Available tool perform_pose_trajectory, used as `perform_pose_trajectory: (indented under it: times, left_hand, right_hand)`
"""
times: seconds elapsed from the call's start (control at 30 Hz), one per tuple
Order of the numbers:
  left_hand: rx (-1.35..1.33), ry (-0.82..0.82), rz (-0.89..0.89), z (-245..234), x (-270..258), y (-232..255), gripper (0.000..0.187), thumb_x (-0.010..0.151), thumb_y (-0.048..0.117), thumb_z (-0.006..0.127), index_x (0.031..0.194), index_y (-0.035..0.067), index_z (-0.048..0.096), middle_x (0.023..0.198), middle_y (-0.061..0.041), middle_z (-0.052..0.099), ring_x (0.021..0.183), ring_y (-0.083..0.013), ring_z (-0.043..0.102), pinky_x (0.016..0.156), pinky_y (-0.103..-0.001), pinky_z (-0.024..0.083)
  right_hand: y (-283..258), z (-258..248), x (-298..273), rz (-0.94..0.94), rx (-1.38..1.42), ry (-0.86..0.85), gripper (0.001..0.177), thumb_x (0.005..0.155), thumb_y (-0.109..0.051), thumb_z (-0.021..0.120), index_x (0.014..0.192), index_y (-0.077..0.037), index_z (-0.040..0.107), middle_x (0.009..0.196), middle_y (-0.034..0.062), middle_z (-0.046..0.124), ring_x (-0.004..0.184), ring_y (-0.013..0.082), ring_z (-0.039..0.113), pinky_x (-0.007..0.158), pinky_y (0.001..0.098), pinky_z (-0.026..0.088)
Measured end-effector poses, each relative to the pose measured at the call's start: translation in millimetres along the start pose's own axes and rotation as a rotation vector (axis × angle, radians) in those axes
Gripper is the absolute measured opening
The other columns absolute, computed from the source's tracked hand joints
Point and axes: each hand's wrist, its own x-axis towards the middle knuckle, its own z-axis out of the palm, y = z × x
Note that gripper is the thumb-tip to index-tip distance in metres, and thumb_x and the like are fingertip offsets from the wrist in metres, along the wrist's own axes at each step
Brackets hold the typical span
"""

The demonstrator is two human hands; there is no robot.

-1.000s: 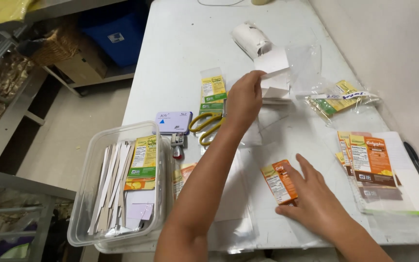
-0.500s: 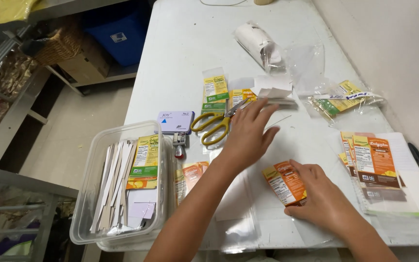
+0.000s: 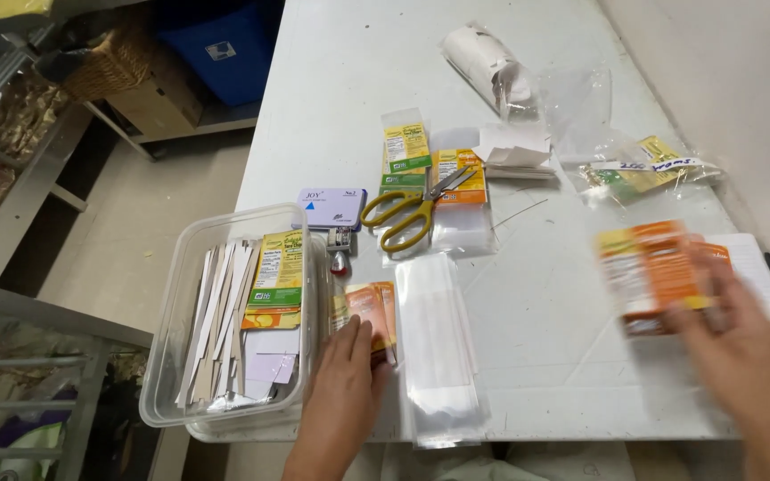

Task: The person places small labels onto clear plastic bags by hand and then puts the labeled bags into a plastic container.

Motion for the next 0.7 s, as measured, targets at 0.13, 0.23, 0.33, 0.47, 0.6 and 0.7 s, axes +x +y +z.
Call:
perform_pose_trajectory:
  times: [0.13,0.23,0.33,0.47,0.6,0.7]
  left_hand:
    - [0.221,0.035,0.056,33.6,-11.9,-15.8,0.065,0.097,0.042,0.061,0.146,0.002,0.046,0.154,-0.023,0.045,0.141,-0.0371,0.043,0.120,-0.052,0.027]
    - [0.279,0.164,0.113,43.2,-15.1,-18.7,0.063,0.097,0.040,0.060,0.145,0.000,0.049,0.155,-0.023,0.044,0.140,-0.0379,0.045,0.121,-0.052,0.029]
    - [0.253,0.155,0.101,46.2,-17.2,-17.2,0.063,0.098,0.039,0.059,0.146,0.000,0.047,0.156,-0.023,0.044,0.140,-0.0386,0.044,0.121,-0.054,0.028]
    - [0.238,0.247,0.139,34.2,-23.5,-2.1,0.050,0.101,0.030,0.056,0.139,-0.002,0.055,0.147,-0.023,0.054,0.133,-0.0377,0.053,0.121,-0.051,0.031]
    - [0.252,0.318,0.158,27.3,-29.6,5.4,0.040,0.103,0.024,0.056,0.134,-0.001,0.060,0.142,-0.021,0.061,0.126,-0.0351,0.060,0.118,-0.049,0.037]
    - [0.325,0.360,0.201,30.2,-36.4,4.0,0.042,0.098,0.017,0.062,0.135,-0.002,0.060,0.141,-0.022,0.061,0.126,-0.0355,0.061,0.116,-0.050,0.041]
  right_hand:
    - [97.3,-39.5,50.4,-0.175,-0.234,0.179,0.063,0.099,0.006,0.058,0.159,0.012,0.042,0.155,0.0301,0.042,0.137,0.0415,0.043,0.108,0.0490,0.035]
    - [145.0,-46.4,66.6,-0.308,-0.771,0.126,0.055,0.088,-0.018,0.075,0.136,0.009,0.073,0.139,0.0253,0.069,0.123,0.0375,0.065,0.116,0.0406,0.043]
    - [114.8,-10.8,34.8,-0.667,-1.031,0.311,0.055,0.087,-0.025,0.076,0.141,-0.014,0.077,0.156,0.0286,0.069,0.134,0.0448,0.064,0.121,0.0517,0.047]
    - [35.8,62.8,-29.0,-0.818,-0.432,-0.197,0.046,0.086,-0.023,0.075,0.130,-0.013,0.068,0.142,0.0133,0.064,0.133,0.0304,0.059,0.119,0.0459,0.042]
    - [15.2,111.0,-67.9,-0.933,-0.350,-0.630,0.063,0.083,-0.046,0.083,0.133,-0.013,0.065,0.151,0.0111,0.055,0.134,0.0318,0.056,0.108,0.0469,0.046]
    - [38.8,132.6,-70.3,-0.972,-0.530,-0.590,0.083,0.079,-0.053,0.087,0.144,-0.015,0.053,0.160,0.0169,0.040,0.140,0.0377,0.046,0.112,0.0498,0.041]
